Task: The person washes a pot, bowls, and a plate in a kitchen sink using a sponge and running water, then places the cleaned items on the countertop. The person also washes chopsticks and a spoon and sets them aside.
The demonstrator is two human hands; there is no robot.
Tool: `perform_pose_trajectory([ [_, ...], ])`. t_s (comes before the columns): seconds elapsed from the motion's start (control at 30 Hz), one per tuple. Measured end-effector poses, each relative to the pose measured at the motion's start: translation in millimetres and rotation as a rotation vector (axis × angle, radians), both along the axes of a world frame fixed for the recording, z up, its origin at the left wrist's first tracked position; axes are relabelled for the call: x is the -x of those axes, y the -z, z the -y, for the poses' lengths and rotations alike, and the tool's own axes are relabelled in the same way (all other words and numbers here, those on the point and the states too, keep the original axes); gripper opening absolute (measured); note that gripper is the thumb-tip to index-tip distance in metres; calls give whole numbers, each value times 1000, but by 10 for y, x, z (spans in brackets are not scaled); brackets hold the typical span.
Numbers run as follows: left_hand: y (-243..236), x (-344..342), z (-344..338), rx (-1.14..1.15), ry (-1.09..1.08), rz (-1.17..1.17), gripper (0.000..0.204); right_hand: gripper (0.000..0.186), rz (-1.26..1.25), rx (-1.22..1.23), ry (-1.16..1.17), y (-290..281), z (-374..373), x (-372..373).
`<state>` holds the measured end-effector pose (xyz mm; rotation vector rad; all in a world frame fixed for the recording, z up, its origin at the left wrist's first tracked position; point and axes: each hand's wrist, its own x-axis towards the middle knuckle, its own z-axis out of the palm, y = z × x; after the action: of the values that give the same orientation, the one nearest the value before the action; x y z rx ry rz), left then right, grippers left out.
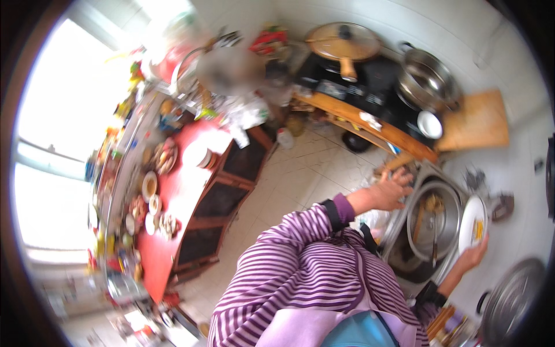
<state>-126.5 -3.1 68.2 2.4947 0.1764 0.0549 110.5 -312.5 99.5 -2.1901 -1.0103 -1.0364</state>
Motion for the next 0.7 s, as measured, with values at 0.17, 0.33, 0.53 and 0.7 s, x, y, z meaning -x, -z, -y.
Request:
perform_pose_trajectory([
  [0.17,168,257,-120,140,-152,-55,58,43,-783,-575,207,224,-342,-180],
  [0.33,198,828,-468,512,-373,-142,68,47,-1577,-802,-181,797,-1049,-108],
  [0.53,19,2106,-876,943,-582,-29,87,47,-1795,-591,-506,831,-2608,1461],
  [0.7,-167,3585,-1049,1197,-757,105,73,48,-1899,-294,-709,516,-3666,3388],
])
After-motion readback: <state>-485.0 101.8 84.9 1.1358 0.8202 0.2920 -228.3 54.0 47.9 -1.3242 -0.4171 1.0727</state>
